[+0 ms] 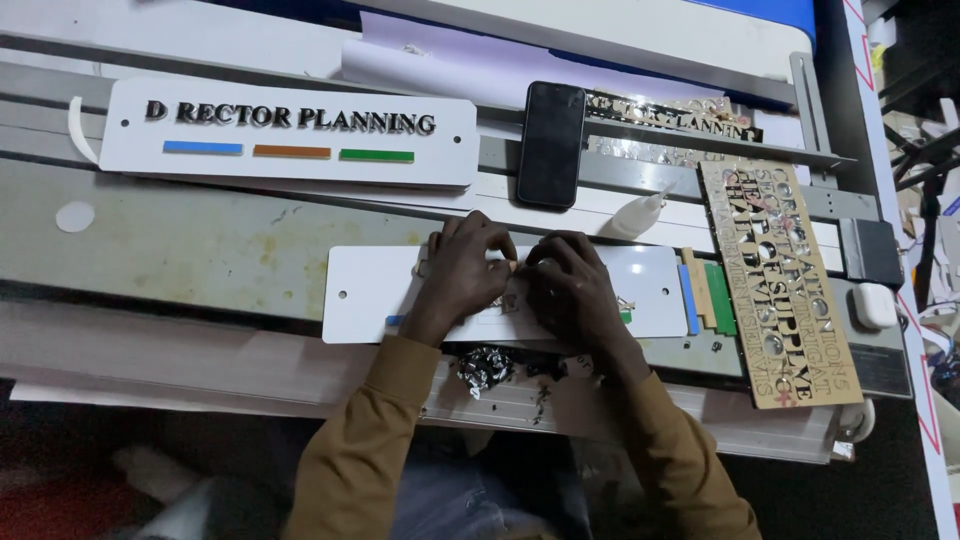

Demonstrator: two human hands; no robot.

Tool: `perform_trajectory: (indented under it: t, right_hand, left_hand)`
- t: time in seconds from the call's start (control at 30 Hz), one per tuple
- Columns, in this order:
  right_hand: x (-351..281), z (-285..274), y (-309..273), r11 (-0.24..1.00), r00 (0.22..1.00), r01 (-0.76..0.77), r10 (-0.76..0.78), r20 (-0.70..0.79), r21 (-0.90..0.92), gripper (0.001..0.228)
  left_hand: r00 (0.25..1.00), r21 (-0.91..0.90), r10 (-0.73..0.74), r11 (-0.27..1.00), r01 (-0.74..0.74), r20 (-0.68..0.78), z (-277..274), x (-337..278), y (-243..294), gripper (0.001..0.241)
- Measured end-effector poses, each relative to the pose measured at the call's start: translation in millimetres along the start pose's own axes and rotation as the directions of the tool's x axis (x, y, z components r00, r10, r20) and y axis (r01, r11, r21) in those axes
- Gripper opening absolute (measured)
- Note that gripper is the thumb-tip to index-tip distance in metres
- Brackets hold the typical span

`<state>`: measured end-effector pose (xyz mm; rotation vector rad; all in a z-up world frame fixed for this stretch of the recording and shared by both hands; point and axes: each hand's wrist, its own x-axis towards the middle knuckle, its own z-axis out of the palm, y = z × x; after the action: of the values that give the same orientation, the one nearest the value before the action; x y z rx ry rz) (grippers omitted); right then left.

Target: Assembling a sign by gluing individual letters onto a base plate with precision

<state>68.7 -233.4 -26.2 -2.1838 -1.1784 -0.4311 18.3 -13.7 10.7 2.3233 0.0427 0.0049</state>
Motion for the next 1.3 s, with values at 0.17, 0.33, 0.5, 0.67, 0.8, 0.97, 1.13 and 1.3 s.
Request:
perform_trajectory:
  t: [0.17, 0.33, 0.5, 0.67, 0.8, 0.97, 1.13, 1.3]
  right_hand:
    - [-1, 0, 1, 1.0, 1.0, -0.02, 0.02, -0.006, 0.0, 0.019]
    - [-5, 6, 11, 0.999, 0.996, -0.051, 0.05, -0.069, -0.012, 0.022]
    - [-13, 19, 24, 0.998, 1.0, -0.015, 0.014, -0.021, -0.068, 0.01]
    - [-20, 29, 39, 0.998, 1.0, -0.021, 0.021, 0.01, -0.062, 0.018]
    - [-25, 35, 57, 0.997, 0.999, -0.037, 0.036, 0.022, 0.073, 0.049]
    - [1, -7, 2, 0.995, 0.983, -0.089, 0.096, -0.156, 0.05, 0.016]
    - [4, -13, -6, 0.988, 0.957, -0.116, 0.14, -0.256, 0.104, 0.029]
    - [5, -17, -7, 0.981, 0.962, -0.087, 0.128, -0.24, 0.173, 0.024]
  left_hand:
    - [1.0, -0.008, -0.006, 1.0, 0.006, 0.013, 4, 4, -8, 0.012]
    - [1.0, -0.039, -0.02, 0.999, 0.02, 0.006, 4, 5, -10, 0.018]
    - [1.0, 0.003, -0.015, 1.0, 0.015, 0.01, 5, 6, -9, 0.012]
    - [0.999, 0.034, -0.022, 0.999, 0.021, 0.031, 7, 9, -8, 0.008]
    - [0.998, 0.028, -0.032, 0.999, 0.03, 0.051, 4, 8, -6, 0.008]
    - [0.999, -0.019, -0.021, 1.0, 0.022, 0.044, -2, 2, -2, 0.012]
    - [0.999, -0.065, -0.008, 0.998, 0.011, 0.039, 0, 3, -6, 0.012]
    - [0.999, -0.063, 0.017, 0.998, -0.016, 0.028, -4, 2, -8, 0.013]
